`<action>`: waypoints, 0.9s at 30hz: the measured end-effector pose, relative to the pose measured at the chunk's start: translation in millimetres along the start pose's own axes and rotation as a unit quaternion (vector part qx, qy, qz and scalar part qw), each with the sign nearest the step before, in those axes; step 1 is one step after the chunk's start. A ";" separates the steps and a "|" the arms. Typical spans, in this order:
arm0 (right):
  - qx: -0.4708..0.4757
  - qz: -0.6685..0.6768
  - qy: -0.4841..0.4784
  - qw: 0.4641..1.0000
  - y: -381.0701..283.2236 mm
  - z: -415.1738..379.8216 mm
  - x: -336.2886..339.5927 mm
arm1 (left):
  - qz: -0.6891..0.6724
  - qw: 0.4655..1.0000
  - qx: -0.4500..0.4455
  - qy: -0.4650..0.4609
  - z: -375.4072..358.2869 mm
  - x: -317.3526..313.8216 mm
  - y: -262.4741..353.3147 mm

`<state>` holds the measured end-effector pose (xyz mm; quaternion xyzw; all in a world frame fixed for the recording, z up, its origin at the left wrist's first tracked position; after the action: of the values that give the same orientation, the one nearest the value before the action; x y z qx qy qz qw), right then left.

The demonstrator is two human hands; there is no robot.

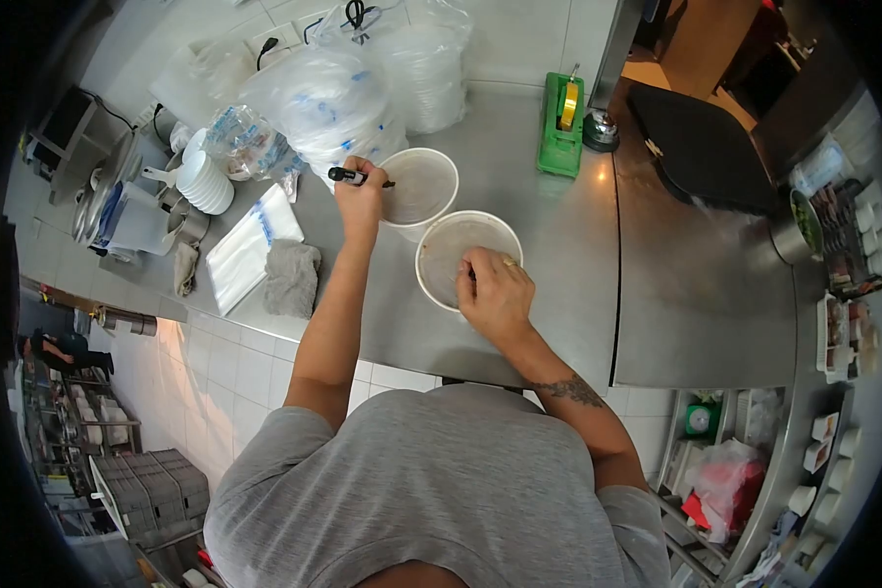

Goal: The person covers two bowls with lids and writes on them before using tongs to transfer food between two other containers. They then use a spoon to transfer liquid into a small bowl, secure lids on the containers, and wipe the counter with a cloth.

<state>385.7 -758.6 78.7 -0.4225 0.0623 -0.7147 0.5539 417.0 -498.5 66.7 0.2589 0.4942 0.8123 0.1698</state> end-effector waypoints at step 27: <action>0.039 0.030 0.025 0.998 -4.1 0.5 5.1 | -0.065 0.994 0.043 -0.075 3.2 -19.3 -4.5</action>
<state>382.8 -761.1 84.0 -0.3804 0.0610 -0.7102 0.5892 434.5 -504.4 59.0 0.2935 0.5300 0.7562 0.2473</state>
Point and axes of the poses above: each hand's wrist, its own z-axis towards the middle knuckle, its own x-axis out of the back of the hand, y = z × x, the point moved 9 cm from there along z, towards the middle knuckle, and after that the axes turned 7 degrees about z, right-handed, at the moved point
